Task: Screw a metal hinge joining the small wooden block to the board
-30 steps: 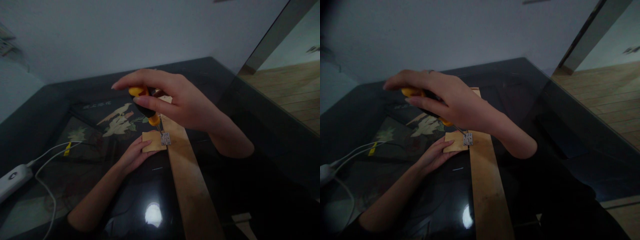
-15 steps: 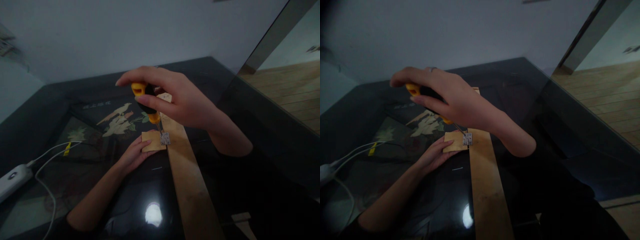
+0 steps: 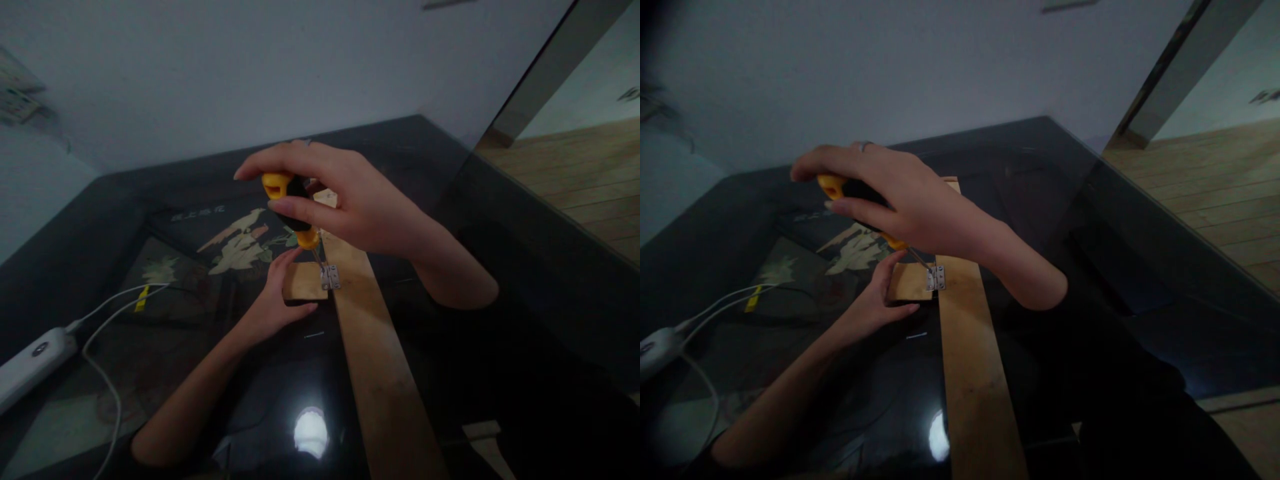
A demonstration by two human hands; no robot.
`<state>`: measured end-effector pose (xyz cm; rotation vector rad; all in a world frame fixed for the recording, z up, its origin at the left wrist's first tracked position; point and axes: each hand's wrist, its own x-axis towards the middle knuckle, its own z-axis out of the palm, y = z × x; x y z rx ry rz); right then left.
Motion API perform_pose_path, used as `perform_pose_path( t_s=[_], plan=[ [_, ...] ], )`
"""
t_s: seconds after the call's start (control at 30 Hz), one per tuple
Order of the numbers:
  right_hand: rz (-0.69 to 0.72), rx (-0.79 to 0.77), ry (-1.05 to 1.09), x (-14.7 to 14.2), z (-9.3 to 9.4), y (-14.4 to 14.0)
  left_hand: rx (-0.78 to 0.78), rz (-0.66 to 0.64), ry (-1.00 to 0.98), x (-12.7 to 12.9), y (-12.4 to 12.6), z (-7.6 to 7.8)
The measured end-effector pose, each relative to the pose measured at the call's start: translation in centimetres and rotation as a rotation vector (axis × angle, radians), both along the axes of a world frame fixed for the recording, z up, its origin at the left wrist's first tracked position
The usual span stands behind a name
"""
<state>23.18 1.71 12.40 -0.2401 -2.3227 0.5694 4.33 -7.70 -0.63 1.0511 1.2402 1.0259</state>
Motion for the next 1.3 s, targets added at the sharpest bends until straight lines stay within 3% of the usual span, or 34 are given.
perform_pose_path(
  t_s=[0.1,0.23,0.37,0.7,0.87,1.13,1.3],
  plan=[
    [-0.006,0.018,0.009,-0.1,-0.2,0.0,0.239,-0.120,0.381,-0.1,0.0,-0.3],
    [0.016,0.033,0.028,-0.1,-0.4,-0.1,0.423,-0.238,0.843,-0.6,0.3,-1.6],
    [0.048,-0.002,-0.025,-0.2,-0.5,-0.1,0.566,-0.292,1.059,-1.0,0.6,-2.8],
    [0.054,-0.012,0.118,-1.8,-1.3,-0.3,0.627,-0.377,1.085,-1.1,0.7,-3.4],
    [0.181,-0.071,0.056,-1.5,-0.9,-0.2,0.628,-0.391,0.992,-1.3,0.8,-3.0],
    [0.003,0.013,0.012,-2.6,-0.7,0.2,0.663,-0.392,0.913,-1.4,0.6,-2.7],
    [0.060,-0.005,0.030,-2.4,-0.7,0.4,0.644,-0.393,0.886,-1.5,0.6,-2.5]
  ],
)
